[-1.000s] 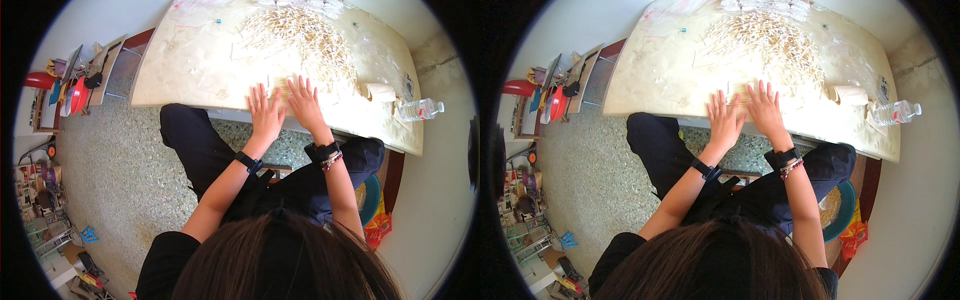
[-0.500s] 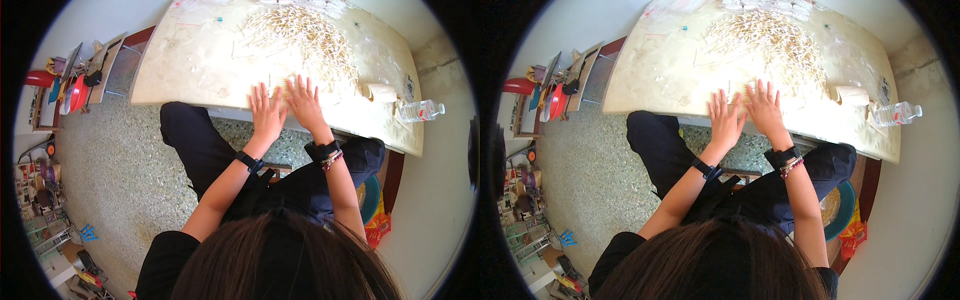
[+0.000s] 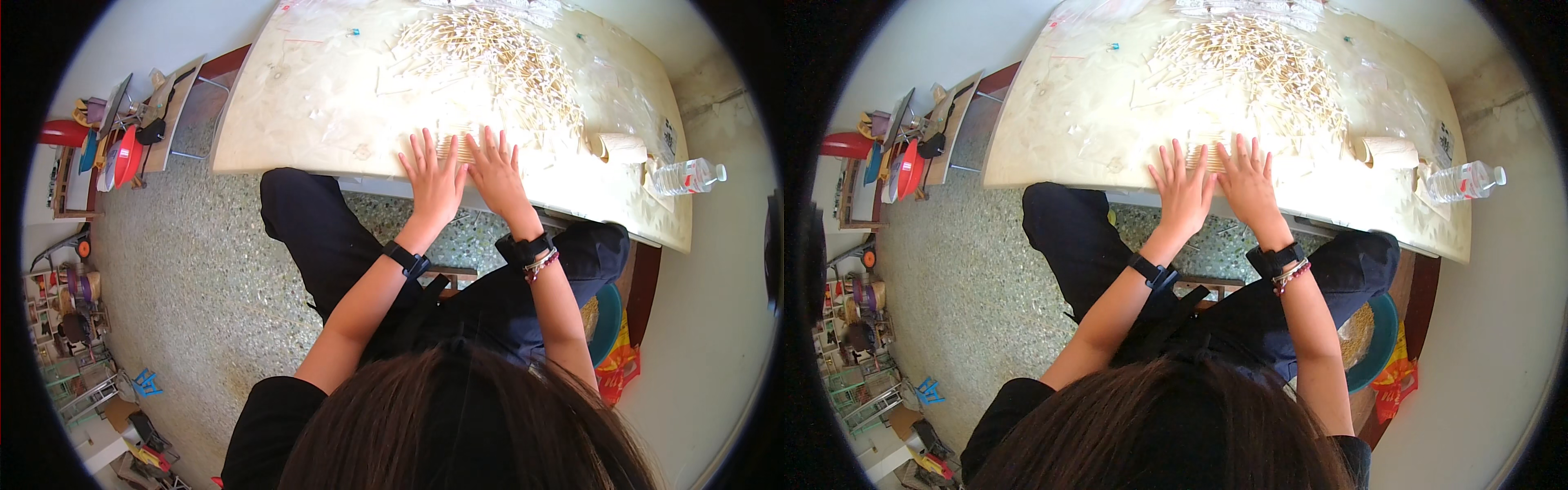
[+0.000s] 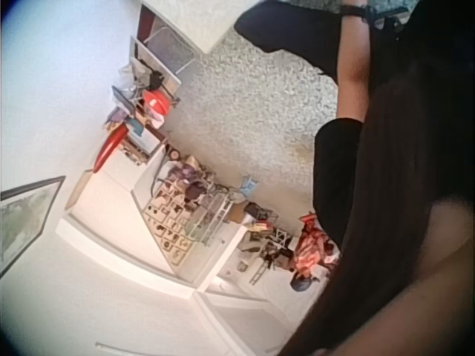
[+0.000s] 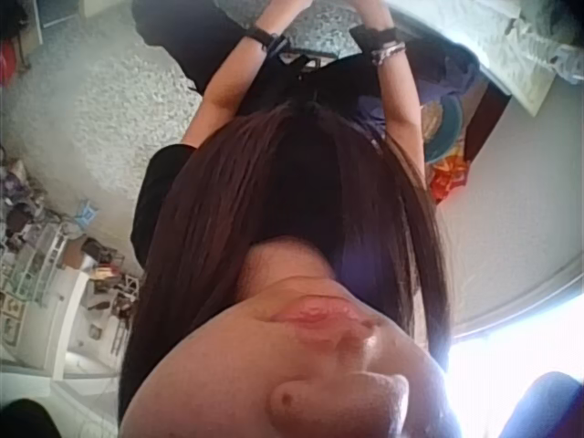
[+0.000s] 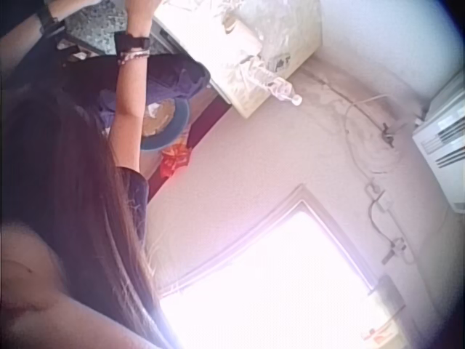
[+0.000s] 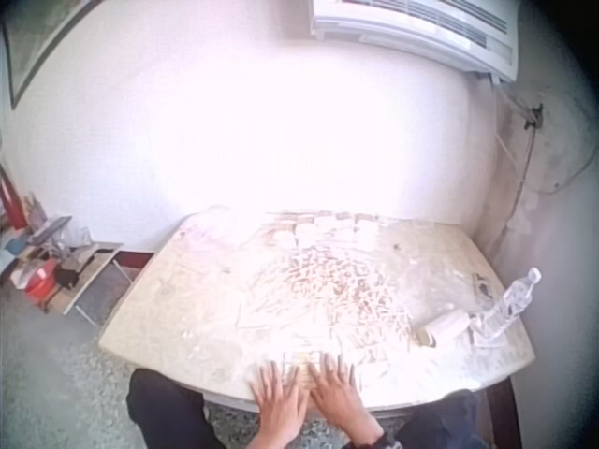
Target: The recorder is sorting a large pile of cotton swabs on a table and placing them into small clear plastic bags.
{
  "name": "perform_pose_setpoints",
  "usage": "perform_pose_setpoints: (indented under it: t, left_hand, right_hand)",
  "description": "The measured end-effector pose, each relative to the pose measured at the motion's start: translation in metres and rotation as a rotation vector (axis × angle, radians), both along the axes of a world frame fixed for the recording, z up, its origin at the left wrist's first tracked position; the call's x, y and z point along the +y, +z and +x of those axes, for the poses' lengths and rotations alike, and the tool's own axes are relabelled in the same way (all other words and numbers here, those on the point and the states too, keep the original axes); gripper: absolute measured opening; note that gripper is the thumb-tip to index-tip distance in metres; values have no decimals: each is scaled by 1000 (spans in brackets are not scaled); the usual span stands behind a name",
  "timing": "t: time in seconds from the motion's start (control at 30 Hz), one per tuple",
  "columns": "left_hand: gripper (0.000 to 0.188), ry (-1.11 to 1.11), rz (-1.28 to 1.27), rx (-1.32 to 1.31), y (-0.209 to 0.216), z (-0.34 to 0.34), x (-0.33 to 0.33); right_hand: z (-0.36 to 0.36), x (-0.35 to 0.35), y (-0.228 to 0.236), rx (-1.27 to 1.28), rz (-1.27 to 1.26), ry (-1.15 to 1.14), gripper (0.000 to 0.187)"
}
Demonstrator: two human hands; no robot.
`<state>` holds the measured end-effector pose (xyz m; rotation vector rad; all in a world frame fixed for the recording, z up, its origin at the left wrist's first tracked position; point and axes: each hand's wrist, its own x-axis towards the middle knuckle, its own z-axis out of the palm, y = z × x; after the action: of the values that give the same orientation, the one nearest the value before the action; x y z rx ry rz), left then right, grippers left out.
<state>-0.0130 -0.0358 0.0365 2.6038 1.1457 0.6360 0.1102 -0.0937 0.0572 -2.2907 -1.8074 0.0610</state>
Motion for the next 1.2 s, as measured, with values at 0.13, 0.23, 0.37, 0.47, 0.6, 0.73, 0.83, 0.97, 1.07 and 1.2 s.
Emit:
perform_pose_setpoints:
  t: [0.13, 0.23, 0.37, 0.47, 0.6, 0.73, 0.83, 0.97, 1.07, 1.2]
  left_hand:
    - [52, -2, 12, 2, -3, 5, 10]
    - [52, -7, 15, -4, -5, 6, 14]
    - [51, 1, 18, 2, -6, 7, 20]
    - [50, -15, 29, 13, -4, 5, 26]
    - [50, -48, 12, 21, -3, 2, 29]
    - [49, -63, -4, 15, -1, 0, 28]
    - [48, -69, -12, 12, 0, -1, 26]
    - [48, -68, -18, 17, 0, -2, 25]
    - [49, -77, -35, 13, -2, -2, 27]
    - [50, -77, -22, 10, -1, -1, 31]
  right_hand:
    - [-3, -2, -1, 19, 12, 1, 49]
    - [-3, -3, -1, 50, 21, 11, 50]
    - [-1, -2, -5, 45, 63, -29, 51]
    - [1, -1, -6, 29, 65, -58, 52]
    - [2, -2, -5, 68, 69, -64, 51]
    - [3, -2, -5, 102, 94, -58, 49]
    - [3, -3, -6, 101, 123, -50, 48]
    - [2, -2, -7, 112, 137, -47, 47]
    - [3, -2, -7, 108, 141, -54, 47]
    - [2, -2, -7, 84, 145, -58, 47]
